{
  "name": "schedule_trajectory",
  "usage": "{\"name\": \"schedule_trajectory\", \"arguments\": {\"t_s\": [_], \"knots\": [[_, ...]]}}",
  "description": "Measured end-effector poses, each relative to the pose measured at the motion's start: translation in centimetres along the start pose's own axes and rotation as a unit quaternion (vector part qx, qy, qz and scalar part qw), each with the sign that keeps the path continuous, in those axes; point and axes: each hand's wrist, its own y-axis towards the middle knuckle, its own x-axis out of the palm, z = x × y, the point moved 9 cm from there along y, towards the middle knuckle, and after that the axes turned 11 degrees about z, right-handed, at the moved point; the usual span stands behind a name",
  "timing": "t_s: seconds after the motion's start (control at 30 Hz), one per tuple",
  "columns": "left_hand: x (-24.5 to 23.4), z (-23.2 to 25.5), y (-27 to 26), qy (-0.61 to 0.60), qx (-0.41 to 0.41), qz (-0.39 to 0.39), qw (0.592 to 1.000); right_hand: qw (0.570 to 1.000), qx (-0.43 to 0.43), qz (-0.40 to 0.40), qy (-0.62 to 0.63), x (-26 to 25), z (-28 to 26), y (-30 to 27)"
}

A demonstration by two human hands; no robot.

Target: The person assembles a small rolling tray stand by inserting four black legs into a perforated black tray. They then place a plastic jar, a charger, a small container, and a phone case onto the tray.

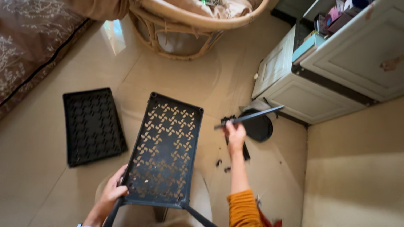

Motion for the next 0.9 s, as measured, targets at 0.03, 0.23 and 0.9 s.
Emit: {"name": "schedule_trajectory", "arguments": {"t_s": [0.03,0.23,0.9], "knots": [[0.3,0.5,-0.8,0.009,0.001,-0.001,1.000,0.999,0.020,-0.003,0.031,0.5,-1.5,-0.5],[1.3,1.8,-6.3,0.016,0.000,-0.028,0.999,0.996,-0.049,-0.065,0.027,4.4,-10.1,-4.4],[-0.1,2.7,-11.6,0.005,0.004,-0.025,1.000,0.935,-0.250,-0.141,-0.208,8.8,-14.0,-13.2]]}}
